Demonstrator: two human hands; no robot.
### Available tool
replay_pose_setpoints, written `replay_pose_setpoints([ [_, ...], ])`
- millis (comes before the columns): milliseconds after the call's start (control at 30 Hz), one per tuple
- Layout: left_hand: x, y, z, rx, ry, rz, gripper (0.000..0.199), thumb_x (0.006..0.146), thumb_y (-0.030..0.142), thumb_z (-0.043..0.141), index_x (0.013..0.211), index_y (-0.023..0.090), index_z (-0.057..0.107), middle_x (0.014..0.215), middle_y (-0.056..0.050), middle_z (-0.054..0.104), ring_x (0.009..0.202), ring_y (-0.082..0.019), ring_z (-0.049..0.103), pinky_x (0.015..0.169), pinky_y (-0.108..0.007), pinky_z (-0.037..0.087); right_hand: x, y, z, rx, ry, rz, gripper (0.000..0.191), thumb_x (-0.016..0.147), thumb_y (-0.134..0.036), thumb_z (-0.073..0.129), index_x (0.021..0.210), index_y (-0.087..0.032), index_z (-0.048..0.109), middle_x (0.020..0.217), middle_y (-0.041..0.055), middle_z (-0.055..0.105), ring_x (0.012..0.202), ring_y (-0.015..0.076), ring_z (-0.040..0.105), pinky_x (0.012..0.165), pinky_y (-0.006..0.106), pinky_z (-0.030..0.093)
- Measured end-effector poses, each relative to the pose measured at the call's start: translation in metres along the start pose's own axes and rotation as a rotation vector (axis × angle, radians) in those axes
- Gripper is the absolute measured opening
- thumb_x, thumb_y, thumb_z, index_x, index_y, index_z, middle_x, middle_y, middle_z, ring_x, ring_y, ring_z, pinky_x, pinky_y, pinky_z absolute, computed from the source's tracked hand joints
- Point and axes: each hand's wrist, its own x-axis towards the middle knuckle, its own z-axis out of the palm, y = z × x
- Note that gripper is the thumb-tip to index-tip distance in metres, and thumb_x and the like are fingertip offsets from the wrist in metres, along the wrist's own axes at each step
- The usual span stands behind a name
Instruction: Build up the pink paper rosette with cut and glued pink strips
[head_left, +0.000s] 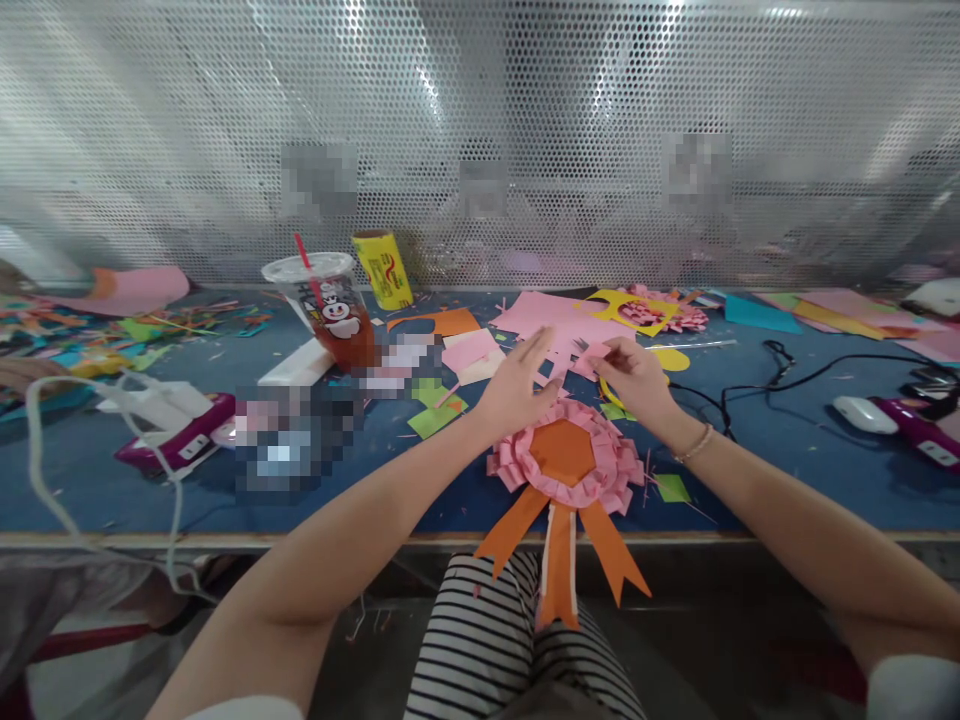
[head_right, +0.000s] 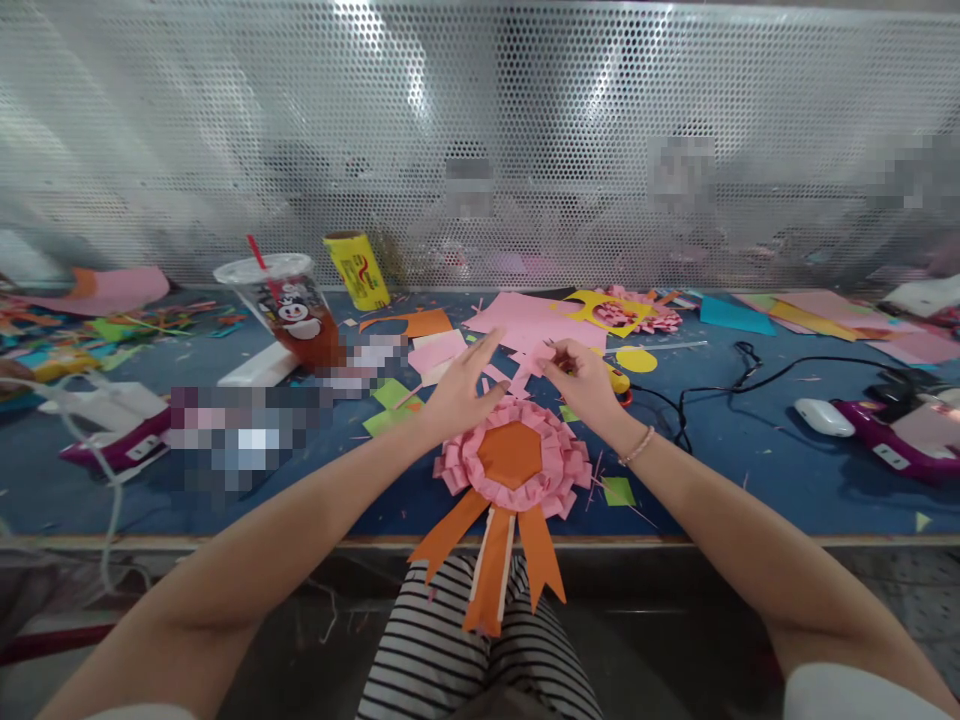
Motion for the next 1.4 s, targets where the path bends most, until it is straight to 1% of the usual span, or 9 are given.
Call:
replay_pose_setpoints([
  [67,0.003,-0.008,0.002,-0.521,-0.014,-0.169,0.05,0.073,0.019,0.056,0.123,0.016,0.05,0.128,-0.014,0.052,0.119,-0.026,0.048,0.104,-0.045,0.031,0.001,0.001,-0.001,0.007,0.002,-0.011,0.019,0.071,-0.035,0.063,0.078,-0.019,0.057,0.066,-0.0019,0.055,0.058,0.0105,0.05,0.056,0.024,0.04],
  [133,0.005,-0.015,0.003,-0.909,-0.012,-0.315,0.039,0.07,0.014,0.057,0.109,0.013,0.06,0.112,-0.014,0.063,0.108,-0.026,0.057,0.101,-0.044,0.035,0.001,0.001,-0.002,0.019,-0.003,-0.022,0.018,0.07,-0.034,0.063,0.078,-0.019,0.057,0.067,-0.0017,0.055,0.06,0.0106,0.05,0.057,0.025,0.04],
  [200,0.006,-0.019,0.001,-1.121,-0.005,-0.405,0.034,0.066,0.007,0.057,0.099,0.012,0.064,0.102,-0.013,0.067,0.103,-0.025,0.06,0.101,-0.043,0.036,0.002,0.0,-0.002,0.027,-0.004,-0.024,0.018,0.07,-0.034,0.063,0.077,-0.018,0.057,0.067,-0.0017,0.056,0.06,0.0106,0.05,0.057,0.025,0.04],
  [267,0.007,-0.021,-0.001,-1.218,-0.011,-0.448,0.034,0.064,0.003,0.055,0.095,0.011,0.065,0.099,-0.012,0.069,0.1,-0.024,0.062,0.101,-0.042,0.038,0.002,-0.001,-0.002,0.026,-0.002,-0.023,0.018,0.07,-0.034,0.063,0.076,-0.018,0.056,0.066,-0.0019,0.055,0.06,0.0105,0.05,0.057,0.024,0.04],
  [367,0.007,-0.02,-0.004,-1.271,-0.04,-0.472,0.035,0.064,-0.001,0.052,0.094,0.01,0.066,0.096,-0.011,0.07,0.097,-0.022,0.063,0.1,-0.039,0.04,0.001,-0.004,-0.002,0.005,0.002,-0.033,0.017,0.07,-0.033,0.062,0.074,-0.018,0.055,0.064,-0.0024,0.054,0.059,0.0103,0.049,0.056,0.024,0.04],
  [533,0.009,-0.018,-0.006,-1.299,-0.012,-0.5,0.033,0.064,-0.002,0.051,0.09,0.011,0.067,0.088,-0.008,0.071,0.09,-0.018,0.066,0.097,-0.035,0.043,0.0,-0.008,-0.002,0.005,-0.012,-0.034,0.015,0.07,-0.031,0.062,0.073,-0.018,0.055,0.065,-0.0017,0.055,0.059,0.0106,0.05,0.057,0.025,0.04],
  [733,0.008,-0.012,-0.008,-1.315,0.021,-0.511,0.024,0.068,0.003,0.058,0.089,0.012,0.067,0.081,-0.005,0.071,0.078,-0.013,0.067,0.094,-0.031,0.045,0.0,-0.008,-0.001,0.015,-0.015,-0.019,0.014,0.07,-0.03,0.062,0.074,-0.018,0.056,0.064,-0.0021,0.054,0.058,0.0104,0.049,0.056,0.025,0.039],
  [900,0.008,-0.008,-0.008,-1.322,0.014,-0.474,0.025,0.064,0.002,0.063,0.086,0.013,0.067,0.072,-0.001,0.068,0.068,-0.008,0.064,0.086,-0.027,0.048,0.0,-0.006,-0.001,0.011,-0.019,-0.02,0.014,0.07,-0.031,0.062,0.074,-0.018,0.056,0.064,-0.0022,0.053,0.058,0.0102,0.048,0.056,0.025,0.039],
  [1400,0.008,-0.006,-0.008,-1.287,0.003,-0.47,0.027,0.061,0.001,0.063,0.084,0.014,0.068,0.067,0.002,0.064,0.064,-0.007,0.061,0.085,-0.028,0.047,0.0,-0.007,-0.002,0.017,-0.023,0.003,0.016,0.069,-0.033,0.062,0.075,-0.018,0.057,0.065,-0.0013,0.054,0.059,0.0103,0.048,0.055,0.024,0.039],
])
